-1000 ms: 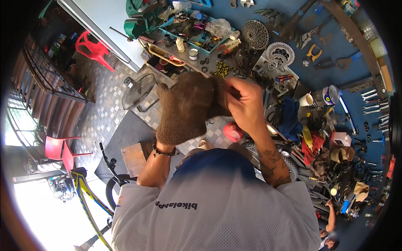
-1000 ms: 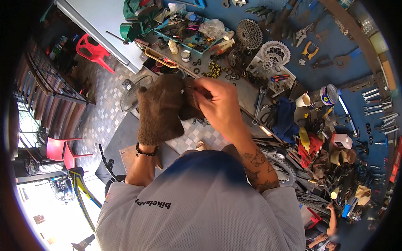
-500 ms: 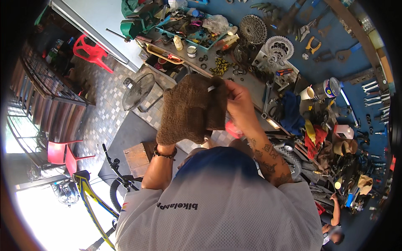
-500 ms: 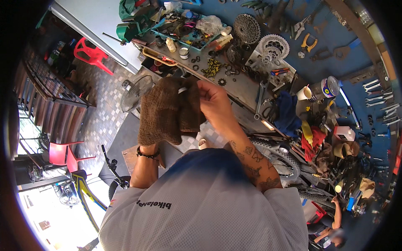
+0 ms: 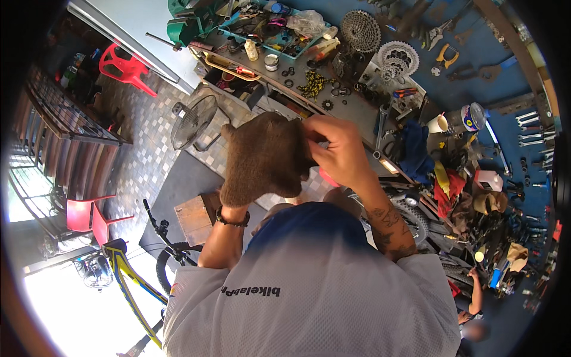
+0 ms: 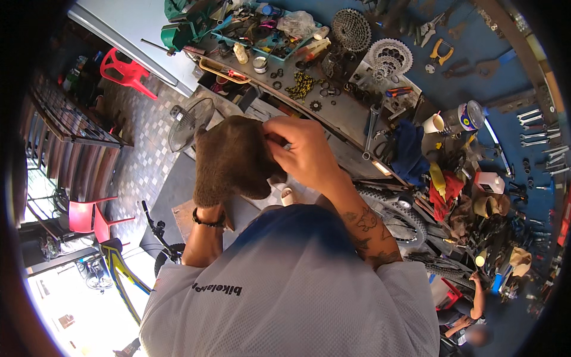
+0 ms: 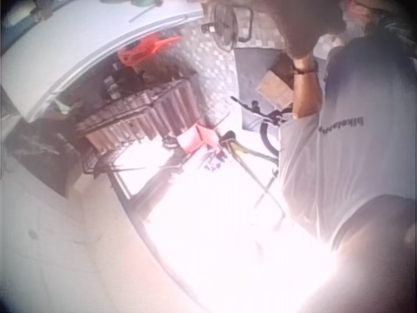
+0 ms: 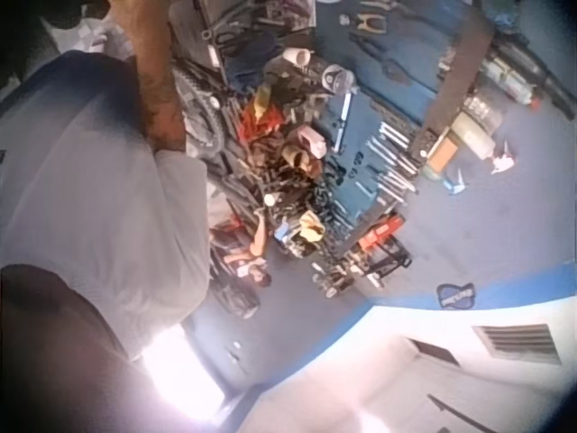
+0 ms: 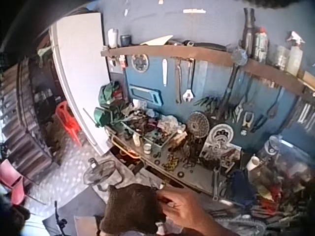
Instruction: The person cleans a bicycle fork with a rag, then applies grease to a headset bearing using a small brush and installs the bearing into the bicycle frame's head tube. The person wipes the area and continues working on the headset assembly.
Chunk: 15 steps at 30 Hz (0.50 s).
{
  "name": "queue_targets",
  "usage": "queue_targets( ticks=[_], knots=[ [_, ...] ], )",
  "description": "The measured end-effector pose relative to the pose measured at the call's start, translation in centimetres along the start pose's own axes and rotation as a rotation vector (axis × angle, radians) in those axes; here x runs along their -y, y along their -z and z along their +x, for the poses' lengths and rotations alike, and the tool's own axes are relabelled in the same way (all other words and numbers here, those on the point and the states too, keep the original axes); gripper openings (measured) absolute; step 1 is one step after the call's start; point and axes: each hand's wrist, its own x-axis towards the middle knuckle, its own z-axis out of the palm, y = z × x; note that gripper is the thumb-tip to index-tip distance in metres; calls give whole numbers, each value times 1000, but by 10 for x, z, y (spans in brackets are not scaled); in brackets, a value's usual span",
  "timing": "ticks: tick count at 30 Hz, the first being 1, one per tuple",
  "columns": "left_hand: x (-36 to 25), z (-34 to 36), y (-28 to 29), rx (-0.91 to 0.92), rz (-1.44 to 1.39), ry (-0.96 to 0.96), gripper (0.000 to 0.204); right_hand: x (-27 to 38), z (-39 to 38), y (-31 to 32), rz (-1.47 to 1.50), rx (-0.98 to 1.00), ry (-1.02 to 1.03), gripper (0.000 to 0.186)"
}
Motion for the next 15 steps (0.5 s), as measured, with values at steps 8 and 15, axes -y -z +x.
queue_targets(
  ticks=[8, 15],
  knots=[
    [-27, 8, 14, 53, 119, 76, 76, -4, -3, -4, -236, -44, 178, 23],
    [-28, -3, -10, -130, 139, 191, 65, -2, -8, -43, 783, -264, -436, 23]
  ],
)
